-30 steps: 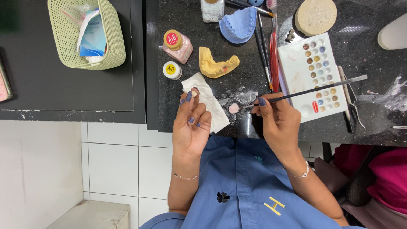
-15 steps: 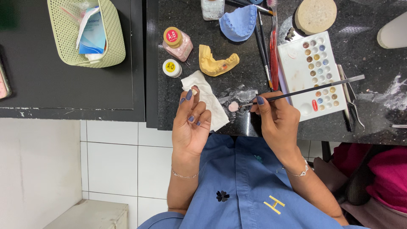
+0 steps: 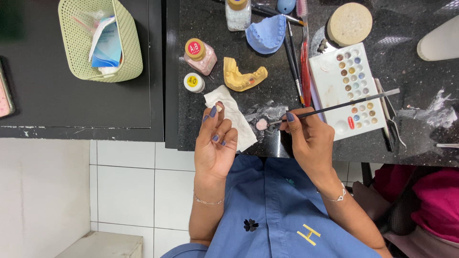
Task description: The person holds a small denture tooth in one hand and uses a fine brush to apply and shape ceramic paste on it, repeatedly dipping the brush toward the palette and tissue on the bench. They later grip the tooth with locking forceps and continue applying material with the brush.
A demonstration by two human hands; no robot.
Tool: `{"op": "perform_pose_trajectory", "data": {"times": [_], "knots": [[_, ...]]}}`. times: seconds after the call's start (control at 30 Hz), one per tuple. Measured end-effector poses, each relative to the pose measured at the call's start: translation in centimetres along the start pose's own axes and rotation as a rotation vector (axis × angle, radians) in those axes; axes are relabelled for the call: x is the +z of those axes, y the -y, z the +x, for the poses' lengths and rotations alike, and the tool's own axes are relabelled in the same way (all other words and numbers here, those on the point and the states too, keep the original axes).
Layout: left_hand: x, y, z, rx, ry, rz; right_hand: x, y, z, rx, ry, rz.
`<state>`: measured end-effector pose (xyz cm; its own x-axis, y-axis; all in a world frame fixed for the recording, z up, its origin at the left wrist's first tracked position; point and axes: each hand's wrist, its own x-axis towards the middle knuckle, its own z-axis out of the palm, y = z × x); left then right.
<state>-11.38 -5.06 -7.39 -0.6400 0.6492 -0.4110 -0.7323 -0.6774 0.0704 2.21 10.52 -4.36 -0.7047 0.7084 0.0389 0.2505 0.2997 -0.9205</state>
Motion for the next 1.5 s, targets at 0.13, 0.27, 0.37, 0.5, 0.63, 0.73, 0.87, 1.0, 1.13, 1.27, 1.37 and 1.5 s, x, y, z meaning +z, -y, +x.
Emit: {"op": "perform_pose_trajectory", "data": {"times": [0.13,0.27,0.37,0.5,0.63,0.73,0.87,1.0,1.13,1.27,1.37,1.5], "knots": [[0.1,0.2,-0.1,-0.008,-0.031,0.013,-0.1,-0.6,0.2,0.020,0.030,0.111],[0.2,0.2,-0.2,-0.020,-0.018,0.006,-0.4,-1.5,0.5,0.055,0.053,0.290],[0.3,0.2,-0.4,-0.011,-0.046,0.005,-0.5,-2.2,0.1,0.032,0.047,0.322],[0.8,0.2,-0.2,-0.008,-0.072,0.000,-0.4,-2.7,-0.2,0.027,0.012,0.259],[2.4,1.2,-1.8,-0.076,-0.119,-0.047,-1.4,-1.8,-0.4,0.119,0.023,0.606],[4.2,3.1,-4.3,-0.241,0.006,-0.084,-2.8,-0.3,-1.8,0.049,-0.013,0.874],[6.9,5.4,-7.8,-0.478,0.110,-0.076,-4.3,1.4,-4.9,-0.287,-0.093,0.839],[9.1,6.5,-9.4,-0.633,0.114,-0.109,-4.9,2.6,-6.5,-0.431,-0.175,0.760],[9.5,7.1,-10.0,-0.669,0.118,-0.132,-6.1,3.8,-7.6,-0.363,-0.098,0.797],[8.8,7.7,-10.3,-0.637,0.173,-0.133,-6.7,3.4,-8.6,-0.313,-0.033,0.823],[8.3,8.0,-10.4,-0.648,0.152,-0.161,-6.3,2.6,-9.0,-0.346,-0.106,0.848],[8.2,8.2,-10.5,-0.644,0.129,-0.136,-5.9,2.4,-8.9,-0.385,-0.129,0.824]]}}
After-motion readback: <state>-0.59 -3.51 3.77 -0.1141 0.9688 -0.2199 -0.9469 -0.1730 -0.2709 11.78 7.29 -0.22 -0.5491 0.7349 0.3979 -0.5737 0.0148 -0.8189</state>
